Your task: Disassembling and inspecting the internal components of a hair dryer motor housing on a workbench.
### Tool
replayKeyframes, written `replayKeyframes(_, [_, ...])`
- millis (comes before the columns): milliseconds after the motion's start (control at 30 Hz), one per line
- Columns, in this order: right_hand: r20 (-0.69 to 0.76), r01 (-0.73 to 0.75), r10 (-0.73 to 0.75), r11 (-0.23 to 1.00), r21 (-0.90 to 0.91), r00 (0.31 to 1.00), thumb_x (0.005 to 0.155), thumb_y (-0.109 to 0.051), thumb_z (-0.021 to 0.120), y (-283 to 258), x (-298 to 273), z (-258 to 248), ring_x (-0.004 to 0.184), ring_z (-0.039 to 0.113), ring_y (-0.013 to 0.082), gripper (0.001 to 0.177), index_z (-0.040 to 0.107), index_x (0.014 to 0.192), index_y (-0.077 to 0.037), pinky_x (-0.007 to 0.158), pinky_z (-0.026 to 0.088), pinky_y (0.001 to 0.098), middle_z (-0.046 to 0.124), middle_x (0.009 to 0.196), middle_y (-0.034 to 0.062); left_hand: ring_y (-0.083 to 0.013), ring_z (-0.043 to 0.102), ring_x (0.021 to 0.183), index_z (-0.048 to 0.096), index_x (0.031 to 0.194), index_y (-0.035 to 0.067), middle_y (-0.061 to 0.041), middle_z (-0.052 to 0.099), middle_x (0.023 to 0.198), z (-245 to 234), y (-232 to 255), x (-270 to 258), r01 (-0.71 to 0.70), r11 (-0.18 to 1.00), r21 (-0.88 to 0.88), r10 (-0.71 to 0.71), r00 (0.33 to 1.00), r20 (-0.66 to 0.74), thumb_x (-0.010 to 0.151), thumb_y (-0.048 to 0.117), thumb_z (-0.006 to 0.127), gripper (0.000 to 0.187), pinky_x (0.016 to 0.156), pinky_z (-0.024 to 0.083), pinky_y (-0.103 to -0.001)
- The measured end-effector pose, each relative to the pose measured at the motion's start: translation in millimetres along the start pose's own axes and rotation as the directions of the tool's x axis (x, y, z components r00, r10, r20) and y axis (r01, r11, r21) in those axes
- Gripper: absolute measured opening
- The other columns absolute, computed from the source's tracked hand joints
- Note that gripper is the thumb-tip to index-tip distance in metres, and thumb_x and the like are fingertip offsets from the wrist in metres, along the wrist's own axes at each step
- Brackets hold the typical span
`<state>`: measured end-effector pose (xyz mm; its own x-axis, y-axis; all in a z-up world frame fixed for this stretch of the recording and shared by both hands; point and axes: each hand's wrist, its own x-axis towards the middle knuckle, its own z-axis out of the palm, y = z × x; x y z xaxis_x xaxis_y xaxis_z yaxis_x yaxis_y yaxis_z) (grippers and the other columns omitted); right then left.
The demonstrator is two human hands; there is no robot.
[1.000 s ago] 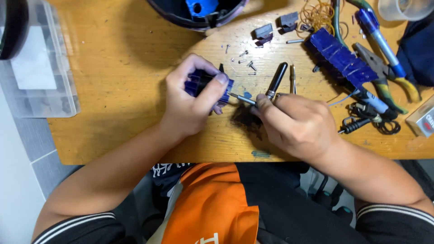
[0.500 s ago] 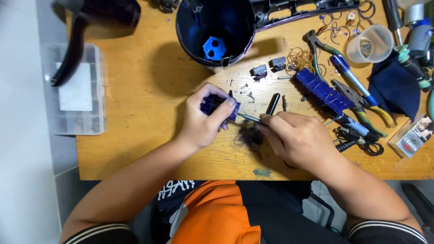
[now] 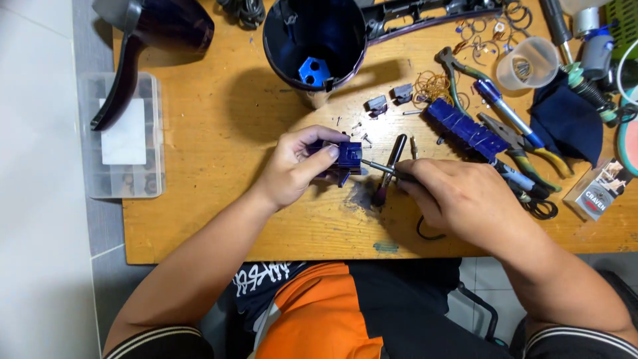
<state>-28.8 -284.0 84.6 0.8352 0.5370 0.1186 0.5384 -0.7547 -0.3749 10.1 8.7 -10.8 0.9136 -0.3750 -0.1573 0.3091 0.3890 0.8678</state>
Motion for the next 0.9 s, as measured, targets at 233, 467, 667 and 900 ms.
replayKeyframes(233, [0.052, 0.079, -0.075, 0.993, -0.088, 0.996, 0.107, -0.019, 0.07, -5, -3, 8, 0.075, 0.081, 0.0356, 0.009, 0.072, 0.116, -0.019, 0.063, 0.065, 0.0527, 0.072, 0.083, 0.006, -0.0066, 0.062, 0.077, 0.075, 0.089, 0.009, -0.002, 0.069, 0.077, -8, -16, 8, -0.197, 0.954, 0.226, 0.2, 0.98, 0.013, 0.111, 0.021, 0.076, 0.026, 0.062, 0.053, -0.025])
replayKeyframes(467, [0.03, 0.124, -0.122, 0.987, -0.099, 0.992, 0.109, -0.019, 0.066, 19, -8, 44, 0.072, 0.077, 0.0326, 0.004, 0.063, 0.107, -0.017, 0.057, 0.062, 0.0482, 0.065, 0.077, 0.0035, -0.0138, 0.071, 0.088, 0.082, 0.112, 0.002, -0.011, 0.075, 0.094, -11, -9, 11, -0.199, 0.969, 0.146, 0.193, 0.98, 0.059, 0.113, 0.024, 0.07, 0.025, 0.07, 0.065, -0.033])
replayKeyframes(667, [0.005, 0.181, -0.181, 0.981, -0.076, 0.983, 0.108, -0.013, 0.062, 21, -4, 57, 0.066, 0.075, 0.0318, 0.004, 0.065, 0.11, -0.014, 0.054, 0.061, 0.048, 0.065, 0.076, 0.0044, -0.0163, 0.074, 0.082, 0.086, 0.108, -0.004, -0.017, 0.081, 0.093, -3, -8, 3, -0.128, 0.988, 0.087, 0.125, 0.991, 0.043, 0.112, 0.029, 0.068, 0.037, 0.064, 0.066, -0.031])
replayKeyframes(900, [-0.031, 0.232, -0.233, 0.972, -0.045, 0.972, 0.097, -0.01, 0.065, 25, -14, 71, 0.059, 0.071, 0.0263, 0.012, 0.067, 0.109, -0.013, 0.05, 0.06, 0.0408, 0.066, 0.076, 0.0023, -0.025, 0.079, 0.096, 0.086, 0.104, -0.004, -0.021, 0.083, 0.099, 6, -4, -6, -0.259, 0.926, 0.276, 0.26, 0.965, 0.033, 0.114, 0.029, 0.062, 0.042, 0.085, 0.065, -0.037])
